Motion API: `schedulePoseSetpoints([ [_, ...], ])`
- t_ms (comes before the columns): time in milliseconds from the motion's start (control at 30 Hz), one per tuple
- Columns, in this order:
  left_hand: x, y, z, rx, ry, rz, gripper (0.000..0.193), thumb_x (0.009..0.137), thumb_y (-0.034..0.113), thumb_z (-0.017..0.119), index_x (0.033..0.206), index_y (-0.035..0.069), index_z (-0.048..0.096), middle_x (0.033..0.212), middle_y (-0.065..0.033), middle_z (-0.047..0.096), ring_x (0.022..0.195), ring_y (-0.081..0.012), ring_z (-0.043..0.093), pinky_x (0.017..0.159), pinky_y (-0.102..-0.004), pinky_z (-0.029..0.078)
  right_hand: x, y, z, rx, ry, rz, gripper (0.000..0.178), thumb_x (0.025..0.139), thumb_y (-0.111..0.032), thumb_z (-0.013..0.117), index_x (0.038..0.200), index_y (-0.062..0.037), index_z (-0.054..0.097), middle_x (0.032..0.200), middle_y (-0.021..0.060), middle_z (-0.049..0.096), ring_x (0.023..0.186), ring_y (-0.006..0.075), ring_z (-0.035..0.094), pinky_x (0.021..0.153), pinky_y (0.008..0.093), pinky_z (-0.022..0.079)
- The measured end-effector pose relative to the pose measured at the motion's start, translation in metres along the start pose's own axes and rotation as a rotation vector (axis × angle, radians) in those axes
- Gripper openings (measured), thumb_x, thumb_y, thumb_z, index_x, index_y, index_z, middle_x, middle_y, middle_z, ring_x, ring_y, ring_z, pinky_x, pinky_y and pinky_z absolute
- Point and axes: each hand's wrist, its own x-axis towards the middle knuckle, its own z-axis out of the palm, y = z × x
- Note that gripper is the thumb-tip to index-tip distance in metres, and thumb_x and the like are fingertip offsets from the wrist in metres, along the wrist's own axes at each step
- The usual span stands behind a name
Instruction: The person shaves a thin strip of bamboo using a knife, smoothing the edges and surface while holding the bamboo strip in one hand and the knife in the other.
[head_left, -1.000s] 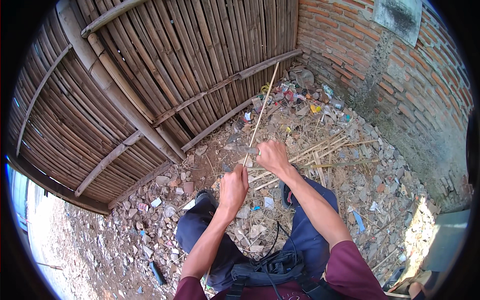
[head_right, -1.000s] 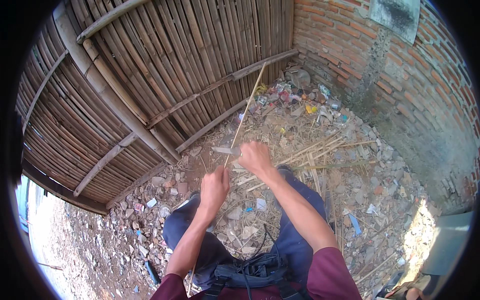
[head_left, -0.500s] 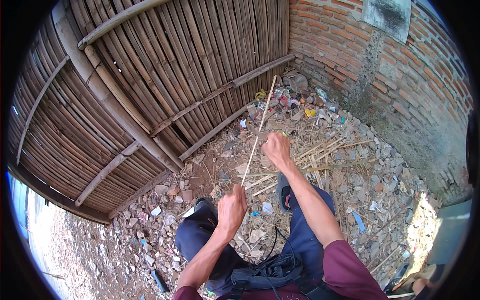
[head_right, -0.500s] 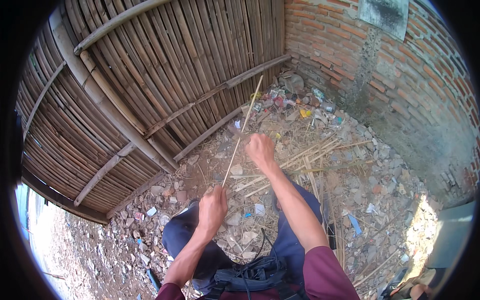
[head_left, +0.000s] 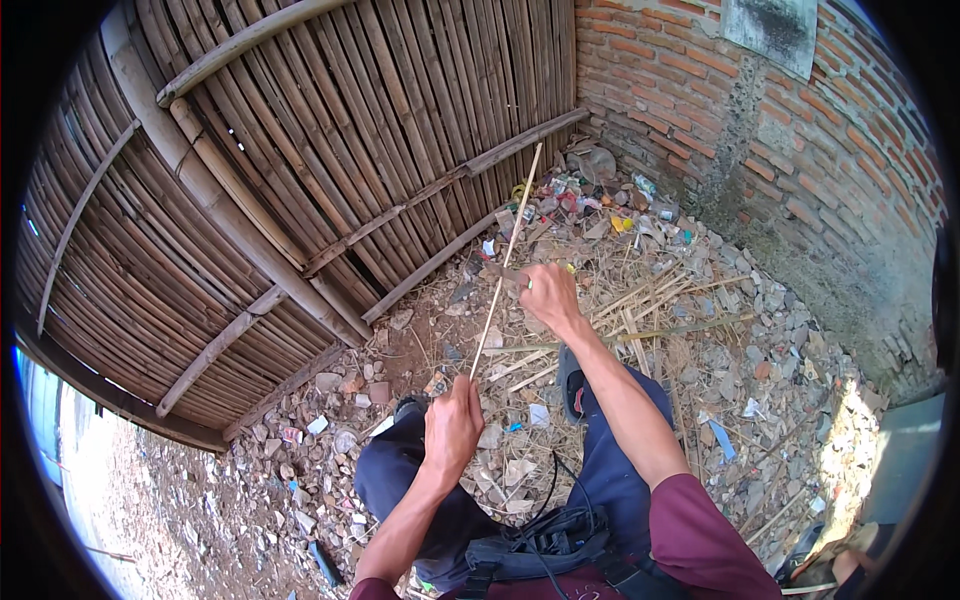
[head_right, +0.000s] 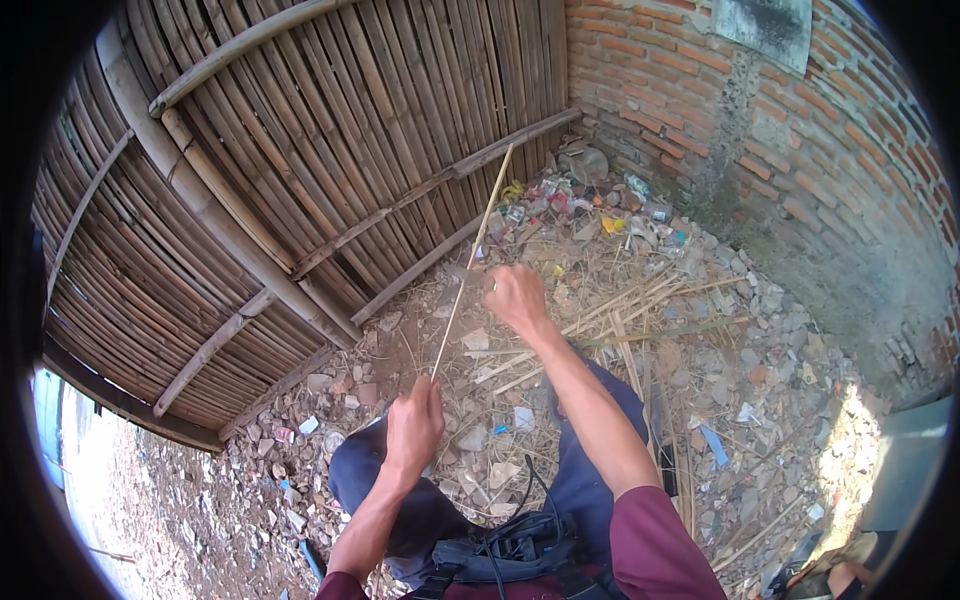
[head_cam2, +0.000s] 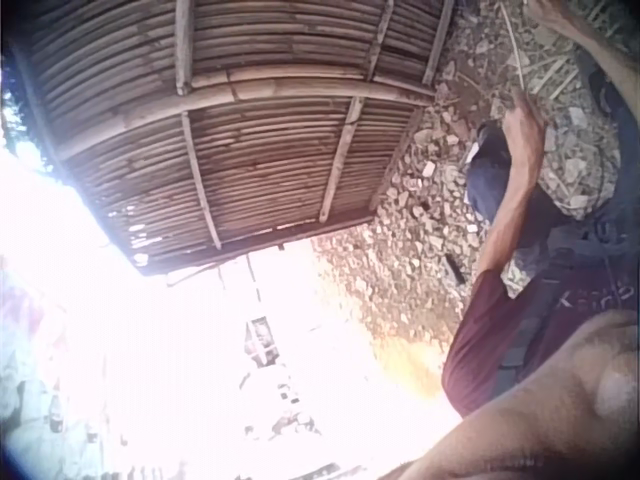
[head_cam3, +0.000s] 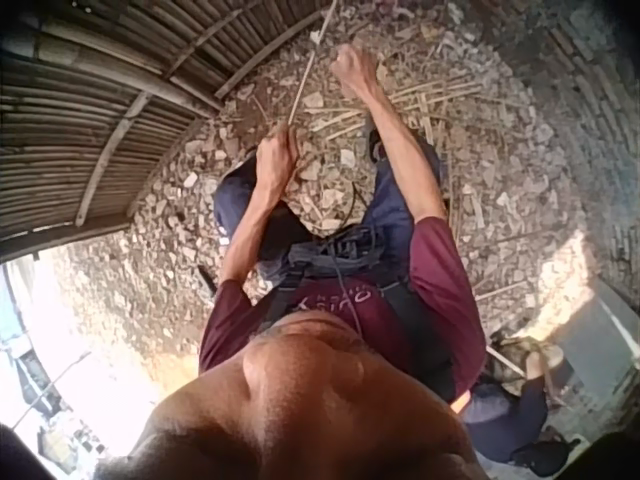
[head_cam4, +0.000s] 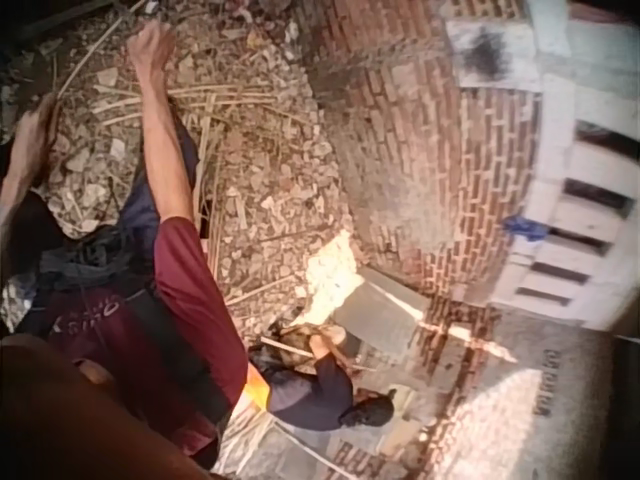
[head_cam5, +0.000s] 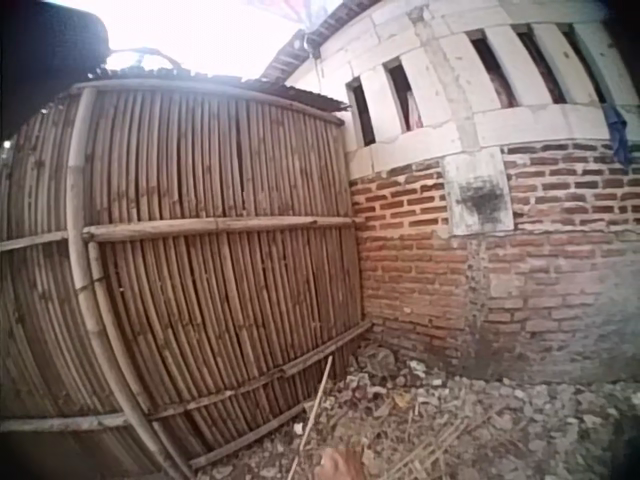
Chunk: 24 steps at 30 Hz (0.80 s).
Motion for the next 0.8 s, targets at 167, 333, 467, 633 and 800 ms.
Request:
schedulePoseSetpoints([
  [167,-0.014,-0.002,-0.002,0.048,-0.009,0.032,0.021,0.106,0.013,0.061,0.09,0.001,0.055,0.065,-0.0288,0.062,0.062,-0.0508,0.065,0.055,-0.0565,0.051,-0.001,0.005,0.001,0.013,0.01,-0.02,0.02,0.072,-0.009,0.065,0.084,-0.0059,0.081,0.073,0.0278,0.071,0.072,0.0453,0.074,0.069,0.0537,0.059],
  [333,-0.033,0.006,-0.006,-0.128,-0.088,0.031,0.02,0.104,0.009,0.063,0.089,0.0,0.054,0.063,-0.0285,0.061,0.06,-0.0489,0.065,0.051,-0.0548,0.048,0.002,0.019,0.005,-0.052,0.084,-0.013,0.016,0.071,-0.01,0.066,0.077,-0.0044,0.079,0.069,0.0261,0.071,0.067,0.0423,0.074,0.064,0.0523,0.059],
  [467,-0.043,0.005,-0.006,-0.142,-0.107,-0.021,0.02,0.104,0.008,0.063,0.088,-0.001,0.054,0.061,-0.0283,0.059,0.058,-0.0482,0.064,0.051,-0.0542,0.046,0.008,0.029,0.01,-0.097,-0.018,-0.004,0.021,0.077,-0.009,0.061,0.083,-0.0076,0.081,0.059,0.0175,0.068,0.049,0.0283,0.065,0.052,0.0454,0.051],
  [633,-0.047,0.005,-0.01,-0.138,-0.092,-0.034,0.021,0.104,0.008,0.063,0.087,-0.001,0.054,0.062,-0.0287,0.058,0.059,-0.0496,0.063,0.051,-0.0541,0.046,0.003,0.022,0.024,-0.132,0.003,-0.017,0.018,0.081,-0.008,0.06,0.081,-0.004,0.077,0.053,0.0082,0.06,0.043,0.0234,0.055,0.046,0.0443,0.046],
  [800,-0.086,0.006,-0.016,-0.225,-0.233,-0.039,0.02,0.103,0.008,0.063,0.088,-0.003,0.055,0.063,-0.0291,0.058,0.066,-0.0512,0.064,0.057,-0.0558,0.048,0.024,0.119,0.0,-0.069,0.265,0.565,0.024,0.086,-0.02,0.065,0.089,-0.001,0.079,0.092,0.0269,0.077,0.086,0.0437,0.076,0.077,0.0536,0.06],
])
